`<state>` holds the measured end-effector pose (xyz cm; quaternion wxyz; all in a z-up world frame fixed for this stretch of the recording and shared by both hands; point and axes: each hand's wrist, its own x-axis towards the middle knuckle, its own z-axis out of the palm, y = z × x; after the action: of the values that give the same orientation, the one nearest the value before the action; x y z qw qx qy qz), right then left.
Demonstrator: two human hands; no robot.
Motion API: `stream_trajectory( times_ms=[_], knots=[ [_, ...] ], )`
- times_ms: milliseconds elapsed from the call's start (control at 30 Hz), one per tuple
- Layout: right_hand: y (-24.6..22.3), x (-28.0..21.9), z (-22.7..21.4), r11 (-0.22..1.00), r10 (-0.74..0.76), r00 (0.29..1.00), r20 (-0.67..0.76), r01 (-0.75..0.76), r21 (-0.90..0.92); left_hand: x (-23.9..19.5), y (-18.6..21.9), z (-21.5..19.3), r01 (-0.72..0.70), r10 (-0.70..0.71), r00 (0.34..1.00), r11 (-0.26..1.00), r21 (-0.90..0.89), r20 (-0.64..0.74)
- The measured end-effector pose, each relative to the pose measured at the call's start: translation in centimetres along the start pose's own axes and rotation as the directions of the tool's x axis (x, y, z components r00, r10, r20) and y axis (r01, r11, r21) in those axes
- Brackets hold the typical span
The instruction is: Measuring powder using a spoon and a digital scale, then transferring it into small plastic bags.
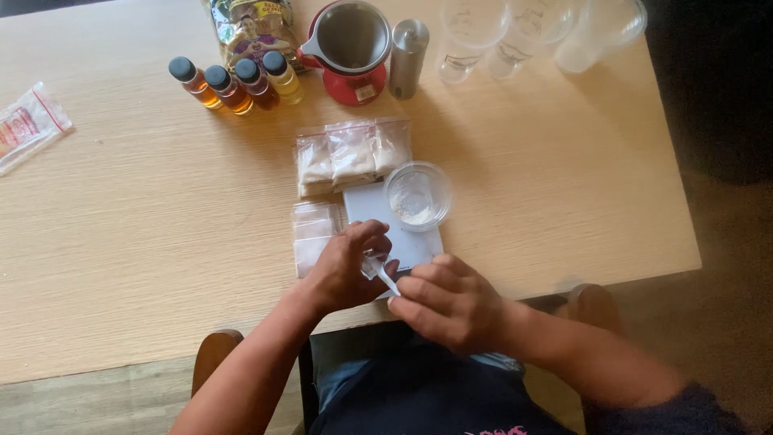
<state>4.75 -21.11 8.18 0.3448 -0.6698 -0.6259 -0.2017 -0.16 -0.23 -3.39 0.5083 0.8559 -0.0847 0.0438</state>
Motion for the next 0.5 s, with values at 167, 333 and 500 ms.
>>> stream_trajectory(
  times_ms=[167,333,500],
  knots=[
    [0.2,0.5,-0.6,0.998,-0.047,0.999,0.013,0.048,-0.035,0.8,2.0,-0.5,-0.213,0.241,0.959,0.96,0.181,-0.149],
    [0.6,0.1,-0.9,0.999,-0.027,0.999,0.022,0.028,-0.035,1.3,2.4,-0.9,-0.335,0.388,0.899,0.908,0.251,-0.204],
    [0.8,0.0,-1.5,0.999,-0.031,0.997,0.072,0.028,0.034,1.5,3.7,-1.9,-0.405,0.451,0.877,0.88,0.25,-0.168]
  ],
)
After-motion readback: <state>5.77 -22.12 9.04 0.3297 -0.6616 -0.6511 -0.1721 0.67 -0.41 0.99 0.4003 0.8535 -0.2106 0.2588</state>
